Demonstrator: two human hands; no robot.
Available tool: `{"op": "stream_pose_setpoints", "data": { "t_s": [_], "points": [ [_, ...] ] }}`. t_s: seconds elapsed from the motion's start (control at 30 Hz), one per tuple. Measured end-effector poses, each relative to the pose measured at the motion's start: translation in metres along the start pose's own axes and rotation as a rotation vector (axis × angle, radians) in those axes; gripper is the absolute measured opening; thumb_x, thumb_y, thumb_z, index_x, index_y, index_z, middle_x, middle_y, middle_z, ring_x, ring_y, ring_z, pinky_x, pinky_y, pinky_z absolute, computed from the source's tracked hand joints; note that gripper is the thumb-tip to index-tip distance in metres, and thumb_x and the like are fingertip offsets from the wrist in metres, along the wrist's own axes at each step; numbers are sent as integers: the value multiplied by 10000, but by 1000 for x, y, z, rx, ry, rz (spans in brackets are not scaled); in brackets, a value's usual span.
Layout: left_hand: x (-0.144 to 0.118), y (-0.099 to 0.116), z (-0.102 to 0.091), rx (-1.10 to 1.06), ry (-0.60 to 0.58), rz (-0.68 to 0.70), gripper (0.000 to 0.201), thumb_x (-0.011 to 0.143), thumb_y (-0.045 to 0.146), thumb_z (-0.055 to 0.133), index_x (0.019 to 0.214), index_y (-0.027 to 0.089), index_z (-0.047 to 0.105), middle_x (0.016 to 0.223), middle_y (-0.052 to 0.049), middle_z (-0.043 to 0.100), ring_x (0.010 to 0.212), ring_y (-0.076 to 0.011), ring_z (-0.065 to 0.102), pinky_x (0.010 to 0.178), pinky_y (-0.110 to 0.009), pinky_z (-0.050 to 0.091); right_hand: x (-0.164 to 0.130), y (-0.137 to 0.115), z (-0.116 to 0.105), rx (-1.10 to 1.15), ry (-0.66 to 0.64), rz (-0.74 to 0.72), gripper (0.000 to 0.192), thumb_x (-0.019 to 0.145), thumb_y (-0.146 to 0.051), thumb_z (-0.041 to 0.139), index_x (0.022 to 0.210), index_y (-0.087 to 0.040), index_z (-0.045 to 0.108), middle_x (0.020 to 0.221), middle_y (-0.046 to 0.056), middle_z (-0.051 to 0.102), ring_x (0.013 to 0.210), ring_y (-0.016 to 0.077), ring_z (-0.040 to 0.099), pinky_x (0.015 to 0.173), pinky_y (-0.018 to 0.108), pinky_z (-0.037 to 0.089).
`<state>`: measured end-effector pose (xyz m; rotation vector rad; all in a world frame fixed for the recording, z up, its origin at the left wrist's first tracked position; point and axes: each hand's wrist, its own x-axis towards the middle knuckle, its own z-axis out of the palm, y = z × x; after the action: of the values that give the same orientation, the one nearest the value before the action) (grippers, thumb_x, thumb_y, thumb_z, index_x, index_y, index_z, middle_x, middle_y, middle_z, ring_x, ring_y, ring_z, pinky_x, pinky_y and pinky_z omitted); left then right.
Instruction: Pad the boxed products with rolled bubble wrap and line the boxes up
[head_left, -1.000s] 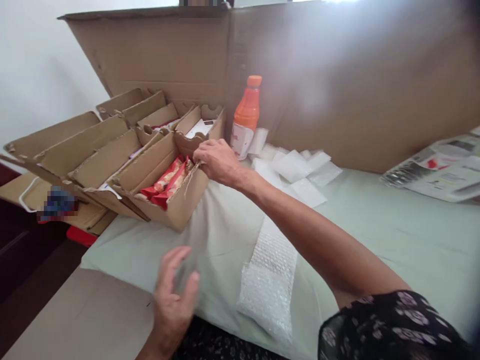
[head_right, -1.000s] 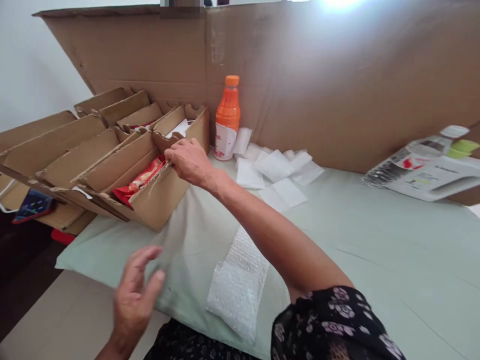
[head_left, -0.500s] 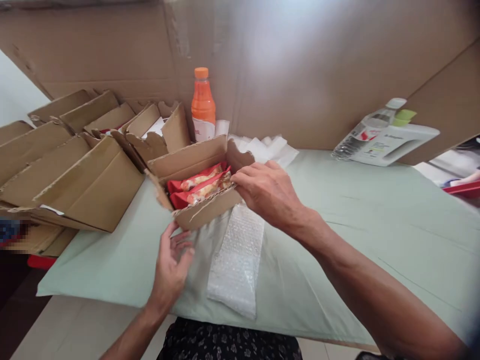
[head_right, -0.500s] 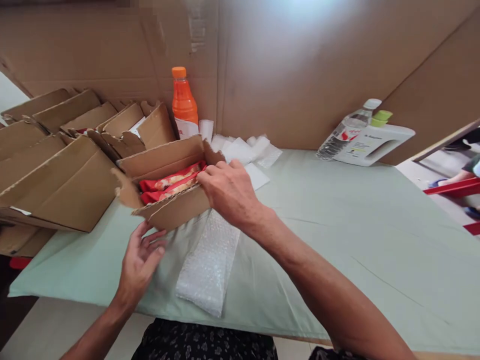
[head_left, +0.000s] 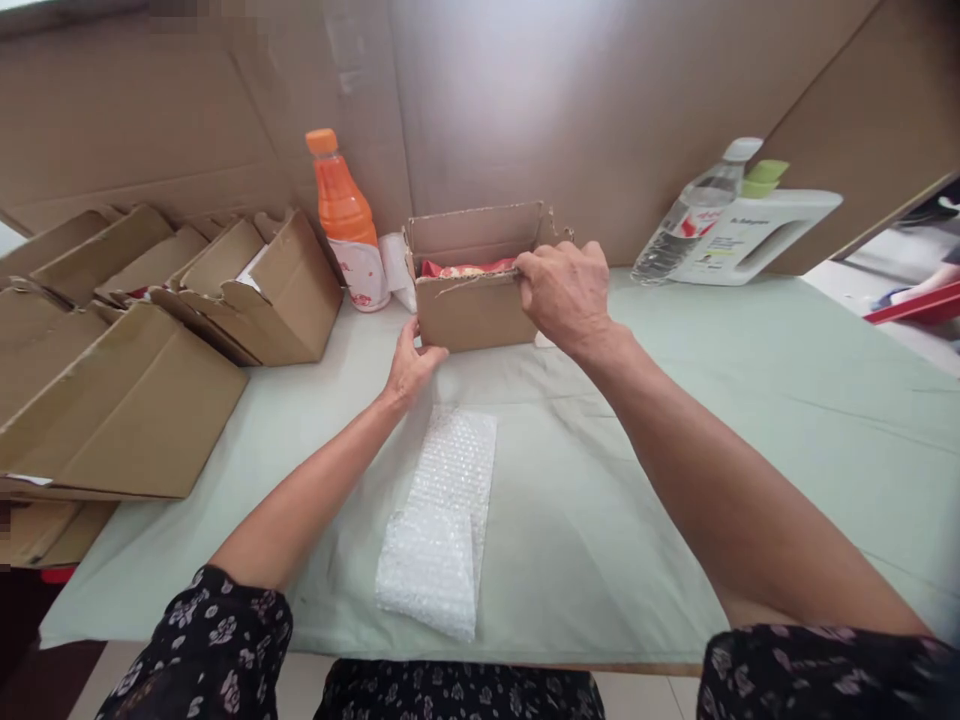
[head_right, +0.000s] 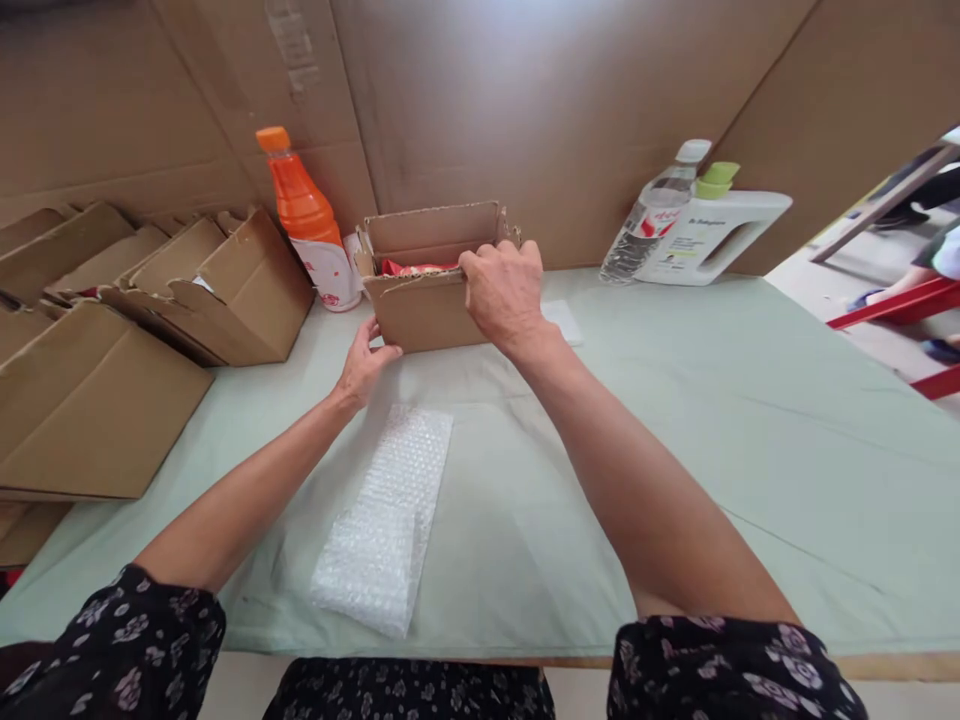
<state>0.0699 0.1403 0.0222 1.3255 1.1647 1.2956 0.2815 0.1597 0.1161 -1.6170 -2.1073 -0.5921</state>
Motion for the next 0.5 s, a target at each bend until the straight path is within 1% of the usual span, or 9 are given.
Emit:
{"op": "stream_pose_setpoints", "data": {
  "t_s": [0.07, 0.13, 0.2, 0.27, 0.3, 0.37, 0.43, 0.5],
  "points": [
    [14, -4, 4, -6, 12, -1, 761, 634, 222, 664, 1370, 171, 480, 1361, -121, 574, 1134, -262, 612, 964, -366, 492, 6, 5, 4, 14, -31, 12, 308, 936, -155, 400, 979, -151, 705, 942, 148, 704, 916, 286, 562, 843, 467, 368],
    [24, -8, 4, -2, 12, -19, 736, 636, 221, 646, 1354, 155, 500, 1316, -123, 605, 1167, -269, 594, 974, -370, 487, 5, 7, 6, 56, -23, 16, 332, 924, -146, 403, 1113, -145, 676, 1035, 158, 695, 980, 305, 561, 883, 486, 376],
    [28, -12, 2, 9, 10, -42, 723, 650, 232, 632, 1356, 136, 507, 1265, -128, 633, 1155, -265, 596, 974, -379, 488, -3, 6, 6, 126, 21, 12, 422, 907, -142, 418, 1291, -149, 592, 1195, 167, 660, 1067, 321, 550, 920, 492, 387],
    [28, -15, -1, 23, 9, -60, 741, 655, 229, 634, 1377, 128, 499, 1240, -128, 646, 1110, -251, 615, 955, -376, 499, -14, 4, 6, 190, 54, 3, 507, 888, -143, 439, 1389, -158, 515, 1332, 168, 603, 1156, 330, 526, 951, 487, 400],
    [28, -16, -2, 31, 9, -65, 747, 656, 221, 637, 1384, 129, 499, 1236, -125, 650, 1083, -241, 625, 934, -366, 507, -19, 4, 6, 209, 60, -6, 522, 878, -140, 446, 1396, -162, 509, 1362, 163, 589, 1186, 329, 515, 962, 480, 406],
    [27, -18, -3, 55, 12, -76, 723, 666, 203, 640, 1375, 127, 519, 1217, -123, 659, 1014, -224, 644, 861, -338, 527, -24, 4, 6, 207, 62, -18, 513, 859, -132, 455, 1363, -167, 539, 1354, 152, 602, 1208, 322, 509, 971, 470, 412],
    [29, -18, -3, 90, 24, -91, 652, 698, 199, 639, 1340, 122, 556, 1172, -123, 669, 908, -202, 658, 761, -309, 533, -20, 5, 4, 158, 27, 9, 466, 857, -128, 451, 1299, -166, 591, 1286, 153, 643, 1168, 322, 529, 938, 464, 422],
    [35, -18, -4, 133, 49, -107, 561, 745, 208, 635, 1297, 121, 593, 1116, -117, 673, 780, -166, 656, 676, -280, 522, -9, 6, 1, 102, -32, 62, 377, 876, -133, 436, 1183, -161, 655, 1173, 163, 686, 1082, 319, 561, 875, 454, 432]
  ]
}}
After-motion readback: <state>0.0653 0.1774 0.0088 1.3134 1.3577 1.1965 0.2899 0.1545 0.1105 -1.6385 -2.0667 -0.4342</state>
